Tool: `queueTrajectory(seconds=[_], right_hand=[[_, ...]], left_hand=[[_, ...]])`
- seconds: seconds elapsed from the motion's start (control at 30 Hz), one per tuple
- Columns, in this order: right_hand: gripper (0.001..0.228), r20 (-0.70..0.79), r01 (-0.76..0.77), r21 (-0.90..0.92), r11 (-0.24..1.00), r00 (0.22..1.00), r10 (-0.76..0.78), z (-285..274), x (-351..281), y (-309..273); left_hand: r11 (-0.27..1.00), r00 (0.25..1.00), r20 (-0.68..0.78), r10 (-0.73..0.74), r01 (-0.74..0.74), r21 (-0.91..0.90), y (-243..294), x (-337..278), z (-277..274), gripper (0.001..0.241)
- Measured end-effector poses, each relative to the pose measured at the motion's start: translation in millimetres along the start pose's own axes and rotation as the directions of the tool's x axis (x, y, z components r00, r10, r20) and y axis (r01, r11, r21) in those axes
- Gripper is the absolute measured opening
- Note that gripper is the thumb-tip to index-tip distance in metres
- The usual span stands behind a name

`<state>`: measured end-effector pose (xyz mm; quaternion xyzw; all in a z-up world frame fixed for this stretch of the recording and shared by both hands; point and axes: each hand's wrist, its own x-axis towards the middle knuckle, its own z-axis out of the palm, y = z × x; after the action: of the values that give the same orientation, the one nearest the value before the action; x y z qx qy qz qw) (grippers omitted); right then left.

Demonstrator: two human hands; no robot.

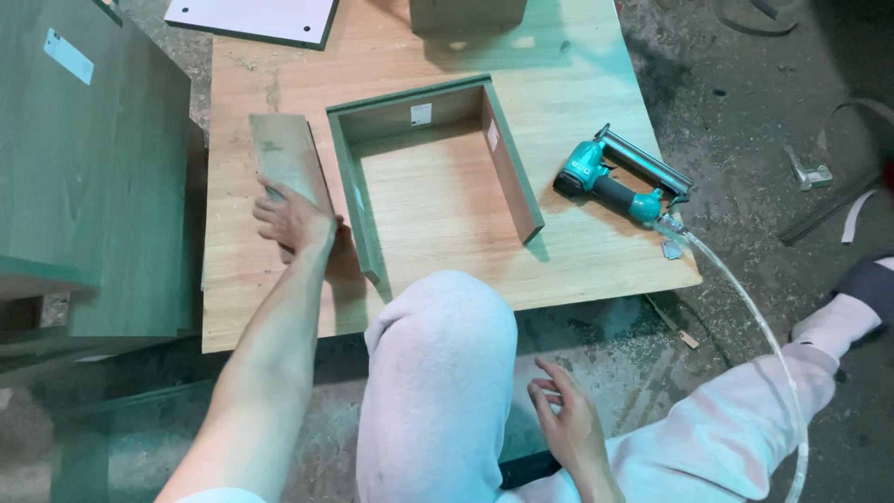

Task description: Assemble a wooden drawer using a pneumatic nail gun

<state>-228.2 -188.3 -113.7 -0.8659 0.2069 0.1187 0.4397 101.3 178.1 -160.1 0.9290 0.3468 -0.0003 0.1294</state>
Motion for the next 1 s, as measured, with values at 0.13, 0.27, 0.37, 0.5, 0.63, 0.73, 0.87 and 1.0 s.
queueTrajectory(seconds=[0.13, 0.27, 0.37, 0.5, 0.63, 0.73, 0.87, 1.0], right_hand=[[0.045, -0.084, -0.192, 0.124, 0.973, 0.975, 0.204, -9, -16, 57], [0.045, -0.109, -0.19, 0.175, 0.966, 0.972, 0.21, -8, -11, 92], [0.044, -0.075, -0.203, 0.291, 0.935, 0.97, 0.233, -17, -9, 56], [0.043, -0.076, 0.007, 0.368, 0.93, 0.997, 0.023, -16, 23, 38], [0.041, -0.156, 0.249, 0.538, 0.806, 0.968, -0.195, -15, 67, -5], [0.044, -0.287, 0.403, 0.58, 0.709, 0.915, -0.285, -1, 109, -24], [0.07, -0.347, 0.464, 0.561, 0.686, 0.884, -0.314, 11, 148, -17], [0.069, -0.352, 0.416, 0.463, 0.782, 0.897, -0.269, -6, 159, -5]], left_hand=[[0.878, 0.759, -0.48, 0.44, -0.25, 0.409, -43, 32, 5, 0.07], [0.926, 0.912, -0.163, 0.377, -0.375, 0.042, -90, 76, 9, 0.034], [0.933, 0.947, -0.05, 0.316, -0.32, -0.166, -98, 70, -28, 0.037], [0.806, 0.78, -0.371, 0.504, -0.579, -0.122, -96, 9, -104, 0.022], [0.456, 0.418, -0.515, 0.748, -0.888, -0.059, -65, -83, -171, 0.021], [0.294, 0.312, -0.341, 0.887, -0.95, -0.106, -49, -114, -139, 0.019], [0.058, 0.058, -0.285, 0.957, -0.998, -0.008, -26, -144, -57, 0.018], [-0.041, -0.037, -0.318, 0.947, -0.999, -0.007, -4, -170, -46, 0.011]])
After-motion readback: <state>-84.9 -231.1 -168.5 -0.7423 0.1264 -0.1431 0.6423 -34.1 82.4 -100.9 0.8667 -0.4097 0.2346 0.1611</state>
